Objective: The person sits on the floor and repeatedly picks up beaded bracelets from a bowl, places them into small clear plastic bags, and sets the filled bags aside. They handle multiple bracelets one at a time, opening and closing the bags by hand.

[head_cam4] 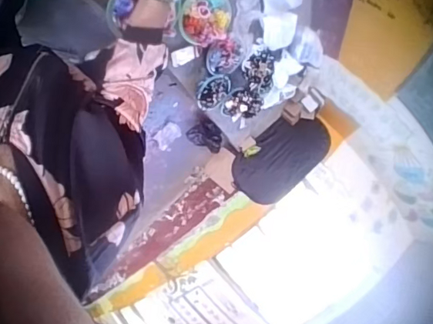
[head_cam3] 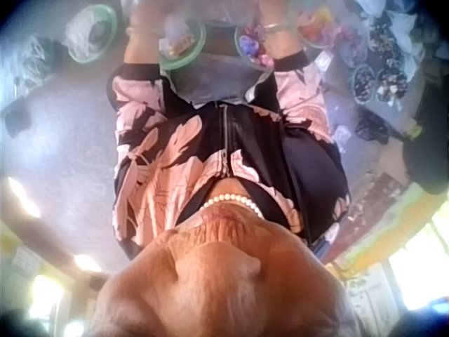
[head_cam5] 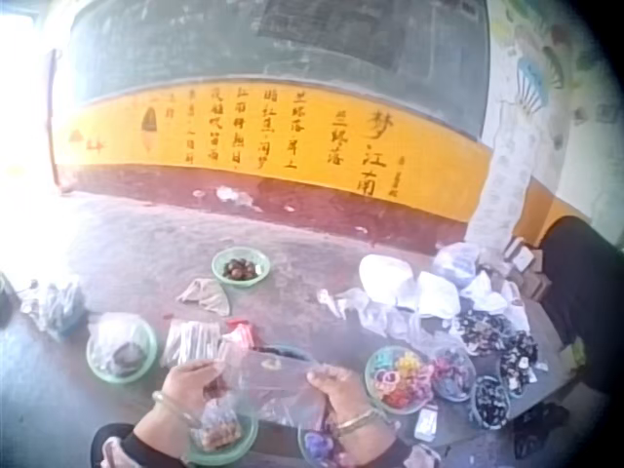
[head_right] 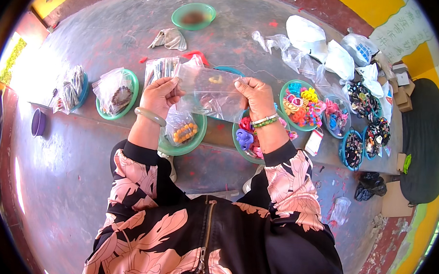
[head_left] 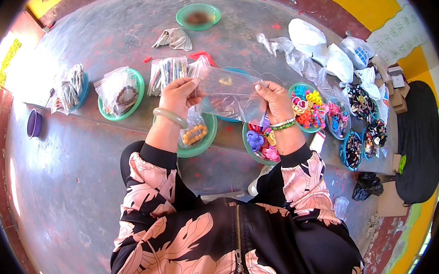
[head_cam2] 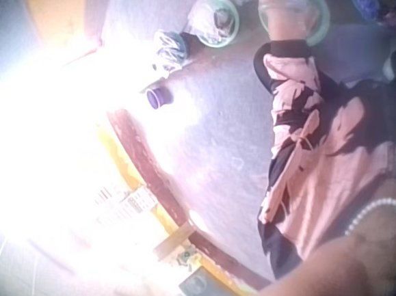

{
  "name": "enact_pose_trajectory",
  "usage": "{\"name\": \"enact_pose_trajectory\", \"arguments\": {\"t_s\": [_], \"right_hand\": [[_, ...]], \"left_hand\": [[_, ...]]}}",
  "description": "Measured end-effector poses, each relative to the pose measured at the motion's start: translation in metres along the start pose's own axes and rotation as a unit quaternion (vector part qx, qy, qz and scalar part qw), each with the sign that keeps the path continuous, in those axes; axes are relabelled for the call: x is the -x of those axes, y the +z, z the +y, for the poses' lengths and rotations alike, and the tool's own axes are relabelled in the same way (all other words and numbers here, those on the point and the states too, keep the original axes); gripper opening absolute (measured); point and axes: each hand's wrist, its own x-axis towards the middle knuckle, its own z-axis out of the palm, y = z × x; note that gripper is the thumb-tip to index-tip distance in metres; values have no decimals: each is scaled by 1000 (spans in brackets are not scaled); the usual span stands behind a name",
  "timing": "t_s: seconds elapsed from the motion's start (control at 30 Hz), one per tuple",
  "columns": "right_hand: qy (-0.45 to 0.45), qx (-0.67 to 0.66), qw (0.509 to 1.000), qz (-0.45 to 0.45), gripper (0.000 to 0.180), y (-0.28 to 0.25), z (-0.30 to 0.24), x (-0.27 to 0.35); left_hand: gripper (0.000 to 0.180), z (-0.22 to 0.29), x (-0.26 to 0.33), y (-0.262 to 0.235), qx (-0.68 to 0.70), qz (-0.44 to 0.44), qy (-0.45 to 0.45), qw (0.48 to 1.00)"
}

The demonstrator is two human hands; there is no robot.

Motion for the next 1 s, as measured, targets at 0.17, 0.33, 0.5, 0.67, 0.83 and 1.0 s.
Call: {"name": "enact_pose_trajectory", "arguments": {"t_s": [0.17,0.33,0.5,0.67,0.83,1.0], "right_hand": [[-113,136,978,109,14,-7,-16,2],[-304,385,870,44,32,25,-29,24],[-290,467,819,-164,20,31,11,24],[-163,473,857,-122,16,22,25,21],[-261,404,876,17,13,25,22,16],[-366,416,832,26,7,44,20,28]], "left_hand": [[13,-3,0,4,-151,28,87,984],[14,-26,4,15,-521,-78,369,766],[9,-51,11,25,-615,-141,295,718],[12,-50,8,30,-487,0,449,749],[17,-34,14,28,-344,-9,135,929],[19,-33,13,32,-41,-47,-99,993]]}}
